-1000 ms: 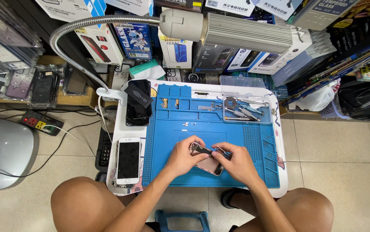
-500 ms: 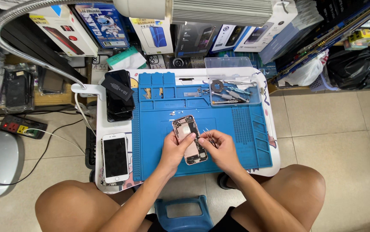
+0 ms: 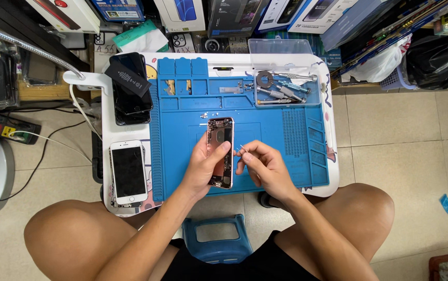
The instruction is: The person disassembles a smartphone on a blue work mat, using tweezers and a screwdriver to remove screws and internal components. They carefully lift and separate parts of the device while organizing small pieces on the mat.
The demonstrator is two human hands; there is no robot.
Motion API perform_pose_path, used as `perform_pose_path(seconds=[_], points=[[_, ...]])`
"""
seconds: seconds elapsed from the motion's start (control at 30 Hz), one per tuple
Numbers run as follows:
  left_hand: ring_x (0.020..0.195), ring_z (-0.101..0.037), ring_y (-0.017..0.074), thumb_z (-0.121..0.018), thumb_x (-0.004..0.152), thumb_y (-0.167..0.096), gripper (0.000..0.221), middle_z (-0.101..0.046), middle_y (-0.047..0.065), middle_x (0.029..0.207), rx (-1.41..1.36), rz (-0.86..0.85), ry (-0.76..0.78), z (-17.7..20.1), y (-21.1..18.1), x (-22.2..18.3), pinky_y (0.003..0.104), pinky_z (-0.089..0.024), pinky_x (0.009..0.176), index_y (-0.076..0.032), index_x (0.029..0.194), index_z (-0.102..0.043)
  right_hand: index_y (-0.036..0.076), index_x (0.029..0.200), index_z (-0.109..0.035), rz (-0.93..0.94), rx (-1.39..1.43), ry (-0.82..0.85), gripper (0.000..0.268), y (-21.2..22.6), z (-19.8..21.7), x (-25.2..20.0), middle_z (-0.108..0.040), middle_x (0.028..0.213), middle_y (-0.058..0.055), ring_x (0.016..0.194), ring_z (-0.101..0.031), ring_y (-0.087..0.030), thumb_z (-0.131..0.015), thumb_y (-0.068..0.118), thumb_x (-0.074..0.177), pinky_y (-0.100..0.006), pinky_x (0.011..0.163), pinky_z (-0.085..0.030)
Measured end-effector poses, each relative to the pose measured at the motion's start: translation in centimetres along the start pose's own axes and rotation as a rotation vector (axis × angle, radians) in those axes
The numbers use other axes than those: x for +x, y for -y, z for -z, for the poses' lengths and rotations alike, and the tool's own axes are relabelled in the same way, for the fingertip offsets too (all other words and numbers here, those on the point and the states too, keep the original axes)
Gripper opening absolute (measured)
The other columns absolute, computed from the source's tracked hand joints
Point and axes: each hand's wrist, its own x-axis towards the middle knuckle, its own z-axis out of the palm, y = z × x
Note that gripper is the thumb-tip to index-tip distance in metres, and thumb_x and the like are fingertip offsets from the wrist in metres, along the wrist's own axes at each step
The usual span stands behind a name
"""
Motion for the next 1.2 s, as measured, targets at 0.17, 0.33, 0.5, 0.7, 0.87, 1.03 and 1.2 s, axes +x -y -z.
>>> perform_pose_path(seconds=[0.17, 0.33, 0.5, 0.7, 0.87, 1.03, 1.2], points=[[0.085, -0.075, 0.0173, -0.079, 0.094, -0.018, 0.036, -0.073, 0.01, 0.097, -0.005, -0.039, 0.061, 0.0, -0.6, -0.1, 0.032, -0.069, 0.074, -0.005, 0.122, -0.06, 0.0, 0.106, -0.067, -0.062, 0.056, 0.048, 0.02, 1.0, -0.4, -0.6, -0.074, 0.068, -0.02, 0.032, -0.043, -0.006, -0.056, 0.017, 0.105, -0.019, 0.037, -0.032], [0.08, -0.073, 0.0157, -0.077, 0.095, -0.014, 0.031, -0.073, 0.011, 0.091, -0.002, -0.084, 0.102, 0.4, -0.6, 0.0, 0.03, -0.067, 0.069, -0.005, 0.12, -0.06, -0.003, 0.112, -0.065, -0.081, 0.077, 0.1, 0.024, 1.4, -0.4, -0.9, -0.076, 0.069, -0.024, 0.03, -0.041, -0.005, -0.057, 0.019, 0.103, -0.018, 0.036, -0.029], [0.075, -0.074, 0.0125, -0.077, 0.095, -0.013, 0.03, -0.075, 0.012, 0.086, 0.017, -0.101, 0.141, 0.6, -0.4, 0.1, 0.026, -0.065, 0.063, -0.005, 0.119, -0.06, -0.005, 0.113, -0.066, -0.094, 0.091, 0.085, 0.027, 1.0, -0.3, -1.0, -0.076, 0.069, -0.025, 0.029, -0.041, -0.005, -0.056, 0.018, 0.103, -0.017, 0.035, -0.028], [0.076, -0.073, 0.012, -0.077, 0.095, -0.011, 0.032, -0.076, 0.012, 0.088, 0.014, -0.117, 0.163, 0.3, -0.8, 0.1, 0.026, -0.065, 0.065, -0.005, 0.121, -0.06, -0.004, 0.111, -0.067, -0.11, 0.084, 0.073, 0.026, 1.1, -0.2, -0.8, -0.076, 0.068, -0.025, 0.029, -0.04, -0.005, -0.057, 0.018, 0.103, -0.017, 0.036, -0.027], [0.077, -0.072, 0.0119, -0.078, 0.094, -0.011, 0.033, -0.077, 0.013, 0.091, 0.046, -0.133, 0.175, 0.3, -1.1, 0.0, 0.027, -0.065, 0.067, -0.005, 0.121, -0.06, -0.005, 0.112, -0.068, -0.119, 0.071, 0.08, 0.028, 1.5, -0.2, -0.9, -0.076, 0.069, -0.025, 0.029, -0.04, -0.004, -0.058, 0.019, 0.102, -0.017, 0.036, -0.027], [0.084, -0.07, 0.0092, -0.077, 0.095, -0.013, 0.035, -0.077, 0.01, 0.098, 0.067, -0.153, 0.205, 0.1, -1.4, -0.1, 0.028, -0.064, 0.075, -0.006, 0.125, -0.06, -0.003, 0.107, -0.068, -0.126, 0.059, 0.106, 0.023, 1.9, -0.1, -1.0, -0.075, 0.068, -0.022, 0.031, -0.04, -0.003, -0.058, 0.017, 0.102, -0.017, 0.037, -0.027], [0.096, -0.065, 0.0118, -0.079, 0.096, -0.018, 0.04, -0.076, 0.011, 0.107, 0.212, -0.266, 0.234, 0.3, -1.3, -0.4, 0.033, -0.06, 0.087, -0.005, 0.128, -0.06, -0.002, 0.089, -0.07, -0.159, 0.044, 0.138, 0.027, -0.1, 1.4, -0.9, -0.062, 0.053, -0.017, 0.034, -0.032, -0.004, -0.058, 0.018, 0.103, -0.02, 0.035, -0.024]])
